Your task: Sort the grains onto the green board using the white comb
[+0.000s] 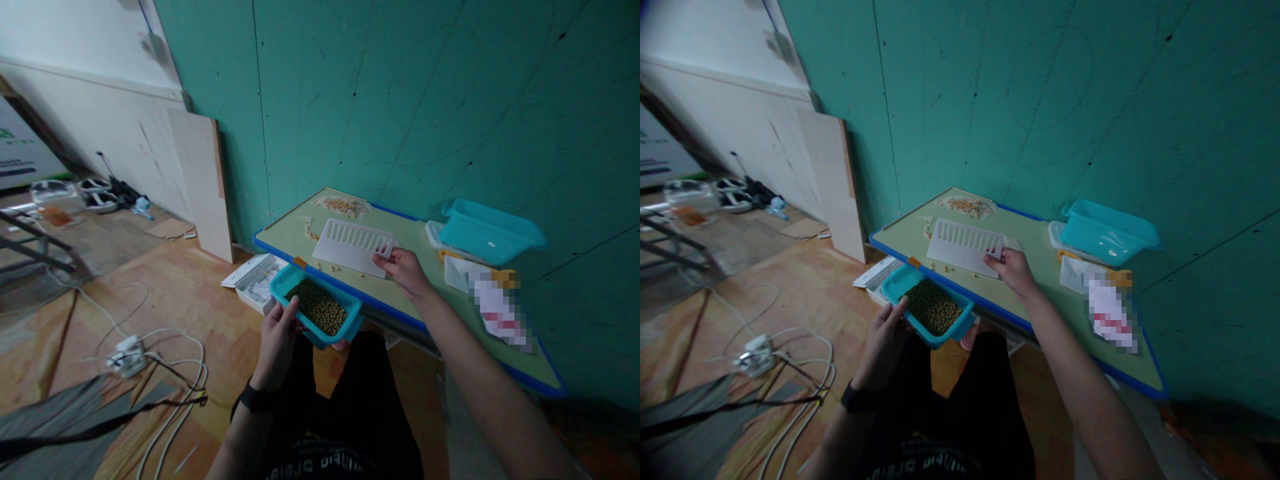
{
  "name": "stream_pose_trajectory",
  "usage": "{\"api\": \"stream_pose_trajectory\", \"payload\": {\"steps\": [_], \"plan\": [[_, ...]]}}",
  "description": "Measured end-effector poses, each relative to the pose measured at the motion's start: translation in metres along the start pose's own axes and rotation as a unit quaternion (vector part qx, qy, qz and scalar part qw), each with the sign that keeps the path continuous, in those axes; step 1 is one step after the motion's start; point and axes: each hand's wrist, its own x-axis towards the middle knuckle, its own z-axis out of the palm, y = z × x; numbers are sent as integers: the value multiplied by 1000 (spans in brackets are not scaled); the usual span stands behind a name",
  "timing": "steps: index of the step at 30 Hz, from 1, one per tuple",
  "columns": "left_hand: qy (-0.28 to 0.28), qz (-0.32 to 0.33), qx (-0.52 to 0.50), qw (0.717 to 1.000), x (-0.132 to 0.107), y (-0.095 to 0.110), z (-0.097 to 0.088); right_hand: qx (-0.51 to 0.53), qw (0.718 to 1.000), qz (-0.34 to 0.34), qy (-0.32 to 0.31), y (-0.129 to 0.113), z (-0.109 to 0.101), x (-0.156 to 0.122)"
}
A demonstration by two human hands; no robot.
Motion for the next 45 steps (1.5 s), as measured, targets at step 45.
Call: {"api": "stream_pose_trajectory", "payload": {"steps": [45], "plan": [[3,33,58,998,18,14,-14,-343,889,-249,174,-2,38,-98]]}}
